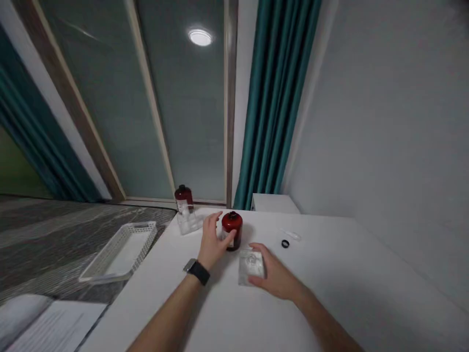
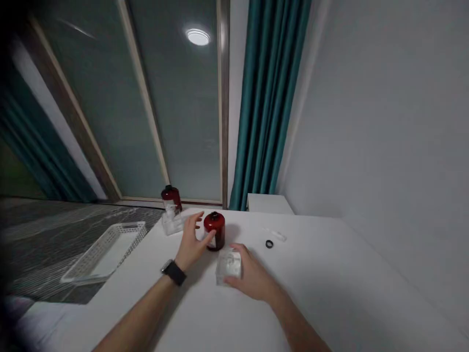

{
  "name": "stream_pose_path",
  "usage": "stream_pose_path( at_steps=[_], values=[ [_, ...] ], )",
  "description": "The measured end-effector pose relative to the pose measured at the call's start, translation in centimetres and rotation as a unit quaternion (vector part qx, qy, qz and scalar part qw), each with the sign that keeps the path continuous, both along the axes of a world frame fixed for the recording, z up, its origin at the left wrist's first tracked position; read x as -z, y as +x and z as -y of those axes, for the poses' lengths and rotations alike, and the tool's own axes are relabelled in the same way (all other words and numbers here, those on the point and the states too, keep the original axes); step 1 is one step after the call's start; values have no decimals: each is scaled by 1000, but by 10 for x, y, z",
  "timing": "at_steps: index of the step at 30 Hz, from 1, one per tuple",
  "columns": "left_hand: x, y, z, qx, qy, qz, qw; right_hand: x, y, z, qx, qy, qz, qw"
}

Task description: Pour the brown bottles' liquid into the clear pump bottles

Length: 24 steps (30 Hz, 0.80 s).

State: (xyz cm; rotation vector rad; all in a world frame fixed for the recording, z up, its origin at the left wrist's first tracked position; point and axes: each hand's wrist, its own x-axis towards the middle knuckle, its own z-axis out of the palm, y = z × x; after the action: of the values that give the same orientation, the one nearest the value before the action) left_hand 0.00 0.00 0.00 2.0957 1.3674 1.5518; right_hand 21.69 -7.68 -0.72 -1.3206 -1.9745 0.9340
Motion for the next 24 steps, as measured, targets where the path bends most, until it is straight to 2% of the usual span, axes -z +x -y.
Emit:
stream_pose_path(
  at_steps=[5, 8, 14, 19, 24],
  values=[
    [18, 7, -10, 1, -33, 16, 999, 6, 1, -2, -2, 4, -20, 1000],
    [22, 10, -12, 4, -57, 45, 997, 4, 1, -1, -6, 8, -26, 1000],
    [9, 5, -6, 62, -82, 73, 992, 0, -2, 0, 15, -6, -24, 1000],
    [-4, -9, -1, 164, -124, 53, 977, 0, -2, -1, 15, -3, -27, 1000],
    [-2, -15, -3, 230, -143, 57, 961, 2, 1, -4, 28, 0, -31, 999]
  ],
)
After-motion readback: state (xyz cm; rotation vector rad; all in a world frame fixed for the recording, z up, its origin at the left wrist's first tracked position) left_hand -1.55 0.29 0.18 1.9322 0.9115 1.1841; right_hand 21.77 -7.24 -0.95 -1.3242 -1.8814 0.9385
